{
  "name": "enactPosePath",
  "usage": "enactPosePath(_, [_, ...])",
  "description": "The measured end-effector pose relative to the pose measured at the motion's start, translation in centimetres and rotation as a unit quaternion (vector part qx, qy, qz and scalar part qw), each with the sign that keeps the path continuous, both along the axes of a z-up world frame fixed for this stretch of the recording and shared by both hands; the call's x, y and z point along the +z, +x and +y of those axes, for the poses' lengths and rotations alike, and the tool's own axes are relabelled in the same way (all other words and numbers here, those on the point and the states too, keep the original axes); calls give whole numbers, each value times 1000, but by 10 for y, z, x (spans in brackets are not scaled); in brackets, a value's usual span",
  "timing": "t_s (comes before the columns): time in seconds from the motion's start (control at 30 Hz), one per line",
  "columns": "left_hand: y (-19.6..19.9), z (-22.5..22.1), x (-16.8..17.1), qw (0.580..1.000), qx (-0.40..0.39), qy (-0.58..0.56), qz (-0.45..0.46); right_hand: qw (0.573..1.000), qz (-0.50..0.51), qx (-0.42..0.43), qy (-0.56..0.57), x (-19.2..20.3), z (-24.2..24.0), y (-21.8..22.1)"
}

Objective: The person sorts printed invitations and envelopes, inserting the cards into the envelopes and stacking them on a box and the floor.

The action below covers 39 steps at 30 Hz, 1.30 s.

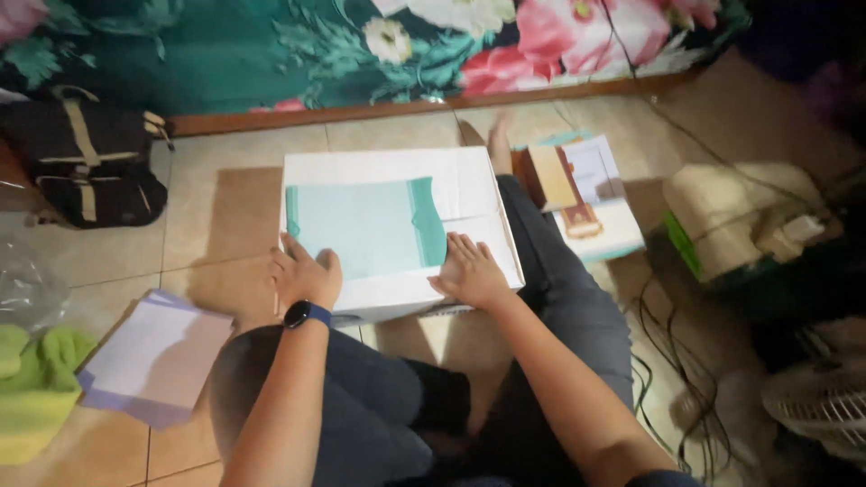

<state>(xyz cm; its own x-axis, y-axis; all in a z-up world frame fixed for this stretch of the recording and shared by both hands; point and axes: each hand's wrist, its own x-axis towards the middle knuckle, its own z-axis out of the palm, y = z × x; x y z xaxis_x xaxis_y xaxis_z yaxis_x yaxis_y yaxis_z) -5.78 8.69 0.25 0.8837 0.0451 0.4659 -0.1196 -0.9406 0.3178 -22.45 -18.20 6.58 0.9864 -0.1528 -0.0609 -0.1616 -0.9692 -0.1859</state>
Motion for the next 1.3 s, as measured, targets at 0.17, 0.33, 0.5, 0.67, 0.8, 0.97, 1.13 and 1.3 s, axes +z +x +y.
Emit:
enactPosePath(0.17, [10, -6, -14, 993, 10, 33, -117, 999, -53, 3, 7, 9, 3, -13])
enactPosePath(0.33, [17, -6, -15, 996, 20, 58, -67, 997, -63, 17, 33, 12, -3, 0])
enactPosePath(0.5, [29, -4, -32, 998, 22, 25, -45, 998, -55, 12, 11, 14, 0, 5])
enactPosePath(0.67, [28, -2, -26, 997, 13, 21, -69, 999, -46, -2, 22, 26, 8, 2])
enactPosePath(0.8, [27, -2, -29, 996, 13, 19, -88, 999, -36, -5, 32, 29, 10, -1])
enactPosePath(0.97, [24, -3, -20, 997, 12, 9, -70, 997, -66, -2, 29, 27, 13, 2])
enactPosePath(1.13, [27, -9, -21, 999, 7, 3, -49, 999, -50, -7, 21, 16, 9, 12])
enactPosePath(1.3, [39, -19, -8, 999, 27, -24, -1, 996, -79, 22, 22, 11, -1, 43])
